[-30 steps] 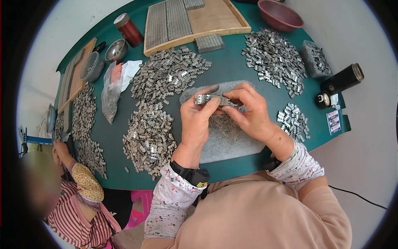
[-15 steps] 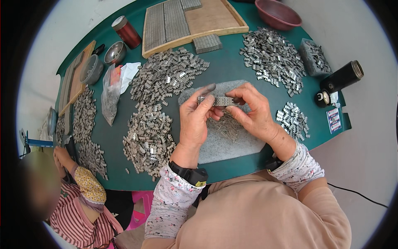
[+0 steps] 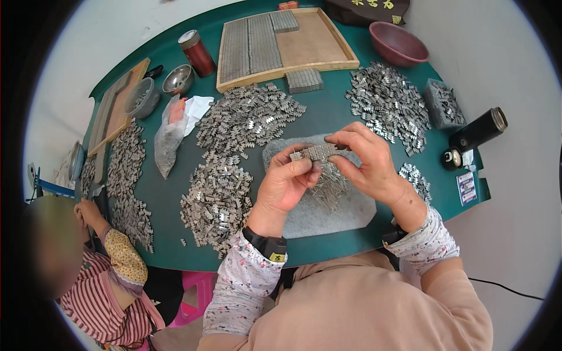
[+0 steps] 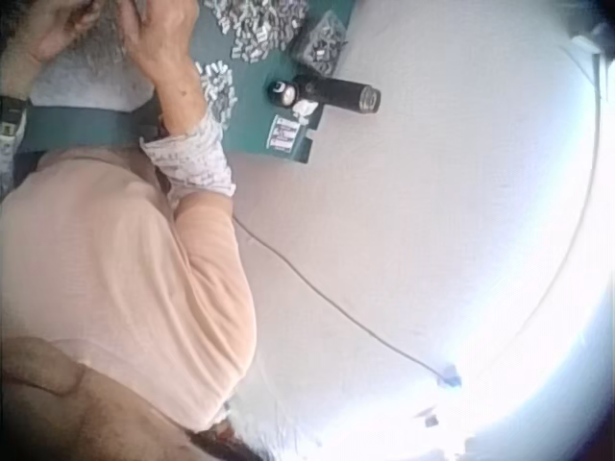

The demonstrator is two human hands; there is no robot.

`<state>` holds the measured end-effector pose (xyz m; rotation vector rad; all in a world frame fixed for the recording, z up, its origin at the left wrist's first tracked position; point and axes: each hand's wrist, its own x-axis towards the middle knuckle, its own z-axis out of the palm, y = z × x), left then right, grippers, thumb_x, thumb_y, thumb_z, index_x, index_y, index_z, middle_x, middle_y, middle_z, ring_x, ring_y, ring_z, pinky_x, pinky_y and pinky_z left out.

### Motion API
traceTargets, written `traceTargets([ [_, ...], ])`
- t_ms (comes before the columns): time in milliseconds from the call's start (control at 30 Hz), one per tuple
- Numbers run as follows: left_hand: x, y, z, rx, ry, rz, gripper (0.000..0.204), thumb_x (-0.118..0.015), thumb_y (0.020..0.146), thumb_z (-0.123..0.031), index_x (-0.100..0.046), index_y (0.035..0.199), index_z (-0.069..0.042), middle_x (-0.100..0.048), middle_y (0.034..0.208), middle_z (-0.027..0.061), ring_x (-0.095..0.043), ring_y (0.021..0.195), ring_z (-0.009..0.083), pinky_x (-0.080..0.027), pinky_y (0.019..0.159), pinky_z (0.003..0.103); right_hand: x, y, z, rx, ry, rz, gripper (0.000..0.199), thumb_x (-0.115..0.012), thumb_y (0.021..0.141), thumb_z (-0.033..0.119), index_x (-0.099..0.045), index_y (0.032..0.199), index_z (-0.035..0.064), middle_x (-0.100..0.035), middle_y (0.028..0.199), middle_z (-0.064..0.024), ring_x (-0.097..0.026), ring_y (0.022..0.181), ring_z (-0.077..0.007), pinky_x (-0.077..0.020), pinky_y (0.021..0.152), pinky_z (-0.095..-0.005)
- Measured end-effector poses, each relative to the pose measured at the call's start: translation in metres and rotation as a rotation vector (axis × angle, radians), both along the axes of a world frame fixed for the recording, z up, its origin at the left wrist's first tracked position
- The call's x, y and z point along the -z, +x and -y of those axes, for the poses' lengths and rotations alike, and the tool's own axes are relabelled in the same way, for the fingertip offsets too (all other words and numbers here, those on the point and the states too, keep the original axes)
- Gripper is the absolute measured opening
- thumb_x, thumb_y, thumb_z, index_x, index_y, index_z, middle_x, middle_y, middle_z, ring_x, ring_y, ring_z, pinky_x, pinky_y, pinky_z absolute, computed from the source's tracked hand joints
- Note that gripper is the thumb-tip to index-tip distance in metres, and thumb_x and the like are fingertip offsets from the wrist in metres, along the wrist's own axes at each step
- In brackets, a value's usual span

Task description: Sorting and inspecting small metal hardware components at a workstation.

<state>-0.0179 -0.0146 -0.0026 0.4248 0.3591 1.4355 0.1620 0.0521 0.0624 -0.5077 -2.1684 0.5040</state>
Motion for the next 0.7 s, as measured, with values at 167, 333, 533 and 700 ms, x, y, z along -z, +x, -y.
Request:
traceTargets([
  [167, -0.003, 0.001, 0.001, 0.005, 0.077, 0.086, 0.032, -0.066, 0.081, 0.002, -0.06, 0.113, 0.001, -0.066, 0.09, 0.012, -0.065, 0.077, 0.0188, -0.052, 0.064, 0.028, -0.006, -0.005, 0.006, -0.01, -0.033, -0.029, 0.032, -0.07, 0.068, -0.001, -0.061, 0.099, 0.0002, -0.059, 0.087, -0.0123, -0.062, 0.078, -0.0278, -0.0509, 0.066, -0.0341],
  [333, -0.003, 0.004, 0.002, -0.035, 0.086, 0.084, 0.036, -0.067, 0.082, 0.001, -0.058, 0.117, 0.003, -0.065, 0.089, 0.0118, -0.062, 0.074, 0.018, -0.05, 0.062, 0.027, -0.006, -0.008, 0.009, -0.003, -0.033, -0.064, 0.032, -0.07, 0.069, -0.001, -0.061, 0.1, 0.0001, -0.06, 0.088, -0.0127, -0.063, 0.077, -0.0269, -0.0522, 0.066, -0.0327],
  [533, -0.006, 0.008, 0.0, -0.038, 0.125, 0.136, 0.041, -0.068, 0.083, -0.004, -0.055, 0.12, 0.009, -0.062, 0.084, 0.0104, -0.056, 0.072, 0.0168, -0.046, 0.062, 0.026, -0.003, -0.008, 0.01, 0.015, -0.034, -0.064, 0.032, -0.07, 0.069, -0.002, -0.061, 0.1, 0.0002, -0.06, 0.088, -0.0127, -0.063, 0.077, -0.0272, -0.0522, 0.066, -0.0331],
  [700, -0.018, 0.009, 0.004, -0.095, 0.04, -0.007, 0.04, -0.064, 0.085, -0.007, -0.053, 0.121, 0.008, -0.061, 0.084, 0.0083, -0.055, 0.071, 0.0164, -0.044, 0.06, 0.027, 0.004, -0.011, 0.013, 0.04, -0.03, -0.089, 0.033, -0.07, 0.068, -0.001, -0.062, 0.1, 0.0004, -0.06, 0.088, -0.0125, -0.063, 0.077, -0.0278, -0.0516, 0.065, -0.034],
])
